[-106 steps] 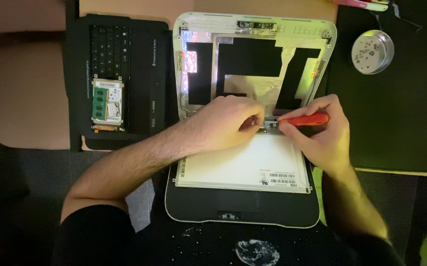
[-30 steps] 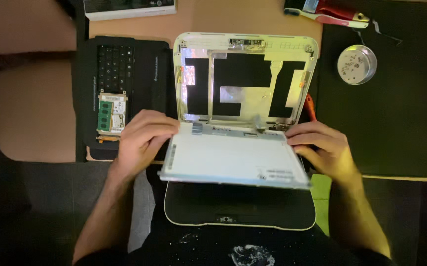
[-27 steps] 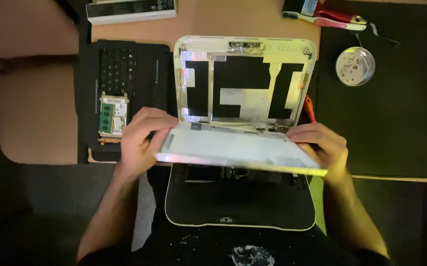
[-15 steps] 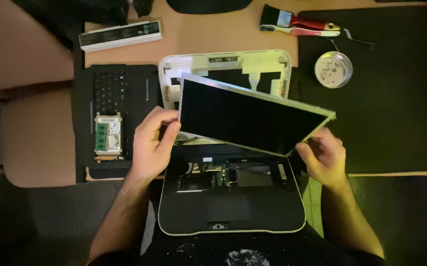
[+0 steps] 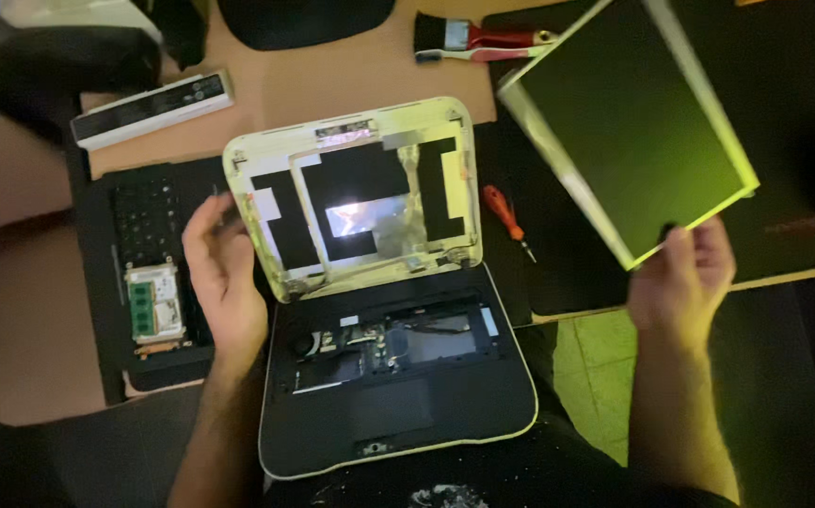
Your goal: The person uses a screwdriver to remove screws from the bezel and screen assembly of a disassembled laptop. They then detach the bezel and remove the screen panel, placing it on the table.
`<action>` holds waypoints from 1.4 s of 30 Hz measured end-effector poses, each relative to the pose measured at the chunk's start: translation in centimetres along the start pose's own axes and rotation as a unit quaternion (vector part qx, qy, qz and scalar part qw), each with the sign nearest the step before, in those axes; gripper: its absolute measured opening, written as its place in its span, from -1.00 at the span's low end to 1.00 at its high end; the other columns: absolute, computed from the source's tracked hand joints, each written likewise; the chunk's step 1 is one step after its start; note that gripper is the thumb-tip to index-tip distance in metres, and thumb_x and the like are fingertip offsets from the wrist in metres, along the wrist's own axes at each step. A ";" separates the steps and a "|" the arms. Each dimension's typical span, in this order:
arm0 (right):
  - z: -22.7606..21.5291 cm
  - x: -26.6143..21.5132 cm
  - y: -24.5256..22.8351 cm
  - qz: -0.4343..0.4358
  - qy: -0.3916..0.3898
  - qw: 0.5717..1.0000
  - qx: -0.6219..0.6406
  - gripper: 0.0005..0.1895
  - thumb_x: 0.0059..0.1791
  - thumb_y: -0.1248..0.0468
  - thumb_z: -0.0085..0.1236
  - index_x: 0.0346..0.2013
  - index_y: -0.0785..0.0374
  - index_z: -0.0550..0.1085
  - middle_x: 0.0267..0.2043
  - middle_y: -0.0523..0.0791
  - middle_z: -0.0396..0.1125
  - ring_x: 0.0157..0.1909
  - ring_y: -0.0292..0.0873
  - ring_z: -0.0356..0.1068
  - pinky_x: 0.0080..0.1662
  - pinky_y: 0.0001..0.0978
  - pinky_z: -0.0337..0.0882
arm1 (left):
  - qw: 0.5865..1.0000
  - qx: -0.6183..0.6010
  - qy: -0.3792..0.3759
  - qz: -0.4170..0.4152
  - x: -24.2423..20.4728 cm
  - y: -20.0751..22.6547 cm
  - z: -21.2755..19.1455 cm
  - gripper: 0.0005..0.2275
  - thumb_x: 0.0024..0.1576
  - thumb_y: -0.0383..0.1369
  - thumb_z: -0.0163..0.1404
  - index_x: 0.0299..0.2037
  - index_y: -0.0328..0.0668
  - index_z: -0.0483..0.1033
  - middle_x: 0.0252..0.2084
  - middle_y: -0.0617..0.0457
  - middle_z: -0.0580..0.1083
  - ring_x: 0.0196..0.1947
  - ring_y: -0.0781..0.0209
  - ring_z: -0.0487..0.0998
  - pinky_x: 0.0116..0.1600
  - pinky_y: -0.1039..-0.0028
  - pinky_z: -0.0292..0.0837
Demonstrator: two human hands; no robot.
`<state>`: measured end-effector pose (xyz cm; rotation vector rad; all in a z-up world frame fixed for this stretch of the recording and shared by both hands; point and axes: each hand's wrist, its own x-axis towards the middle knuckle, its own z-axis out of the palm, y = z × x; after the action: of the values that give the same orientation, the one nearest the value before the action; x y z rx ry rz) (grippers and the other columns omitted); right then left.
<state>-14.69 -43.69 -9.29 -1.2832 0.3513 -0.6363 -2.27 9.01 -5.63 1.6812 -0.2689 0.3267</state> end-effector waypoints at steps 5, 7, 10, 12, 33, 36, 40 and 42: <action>-3.5 3.6 -1.3 0.025 0.070 0.997 -0.028 -0.83 0.52 0.29 0.19 0.04 0.13 0.48 -0.10 -0.23 0.43 0.00 -0.29 0.57 0.16 -0.41 0.72 | 0.983 -0.072 0.000 -0.170 -0.8 -1.4 0.8 -0.65 0.68 -0.26 -0.04 0.60 -0.17 0.49 0.33 0.08 0.54 0.27 0.34 0.52 0.41 0.46 0.44; -4.0 4.7 -1.6 0.028 0.081 0.996 -0.027 -0.75 0.53 0.30 0.17 -0.04 0.12 0.44 -0.14 -0.21 0.41 -0.01 -0.27 0.58 0.15 -0.37 0.74 | 0.979 -0.040 -0.003 -0.201 -0.7 -1.7 1.0 -0.67 0.69 -0.26 -0.06 0.54 -0.18 0.56 0.07 0.22 0.55 -0.01 0.51 0.45 0.16 0.61 0.35; -5.0 6.3 -1.3 0.059 0.126 0.987 -0.076 -0.71 0.53 0.38 0.05 -0.07 0.10 0.37 -0.24 -0.25 0.23 -0.19 -0.35 0.39 -0.04 -0.38 0.65 | 0.974 -0.078 -0.002 -0.211 -0.3 -1.1 1.8 -0.68 0.68 -0.27 -0.07 0.53 -0.17 0.55 0.29 0.09 0.65 0.22 0.40 0.64 0.35 0.53 0.56; -7.4 8.1 0.8 0.041 0.119 0.992 -0.024 -0.76 0.48 0.34 0.22 -0.06 0.08 0.47 -0.17 -0.24 0.39 -0.09 -0.32 0.54 0.07 -0.28 0.76 | 0.965 -0.089 0.015 -0.247 -0.1 -0.8 2.4 -0.64 0.66 -0.26 -0.05 0.58 -0.13 0.54 0.33 0.13 0.66 0.23 0.45 0.63 0.37 0.55 0.56; -5.1 12.0 -3.6 0.228 -0.042 0.967 -0.108 -0.71 0.56 0.21 -0.04 0.17 0.37 0.54 0.11 0.11 0.62 0.27 0.03 0.81 0.35 -0.35 0.90 | 0.956 -0.101 0.013 -0.276 1.2 1.1 3.6 -0.58 0.61 -0.26 -0.03 0.64 -0.13 0.51 0.48 0.03 0.65 0.40 0.30 0.67 0.49 0.40 0.64; -6.5 12.9 -2.8 0.232 -0.081 0.948 -0.204 -0.85 0.56 0.24 -0.05 0.28 0.28 0.35 0.24 0.25 0.60 0.24 0.15 0.76 0.27 -0.25 0.83 | 0.952 -0.087 0.017 -0.293 1.2 2.2 4.0 -0.56 0.60 -0.28 -0.07 0.67 -0.13 0.49 0.49 0.06 0.65 0.40 0.33 0.64 0.50 0.44 0.56; -4.3 11.0 -4.9 0.189 -0.040 0.937 -0.291 -0.63 0.47 0.25 0.12 0.49 0.47 0.48 0.09 0.18 0.62 0.08 -0.01 0.78 0.18 -0.40 0.86 | 0.962 -0.133 -0.008 -0.237 -0.1 -1.5 2.7 -0.53 0.63 -0.32 -0.08 0.73 -0.25 0.38 0.65 -0.01 0.53 0.62 0.26 0.52 0.70 0.45 0.39; -4.3 10.3 -4.7 0.151 -0.032 0.930 -0.333 -0.63 0.47 0.25 0.14 0.49 0.44 0.58 0.02 0.15 0.62 -0.02 -0.05 0.74 0.13 -0.38 0.84 | 0.963 -0.115 -0.005 -0.243 -0.4 -1.6 2.4 -0.54 0.63 -0.31 -0.07 0.72 -0.19 0.40 0.66 -0.01 0.53 0.63 0.25 0.52 0.72 0.41 0.41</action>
<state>-10.26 -54.10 -4.83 -1.8414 0.7360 -0.2032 -1.94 6.83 -7.60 1.4624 0.1012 -0.0805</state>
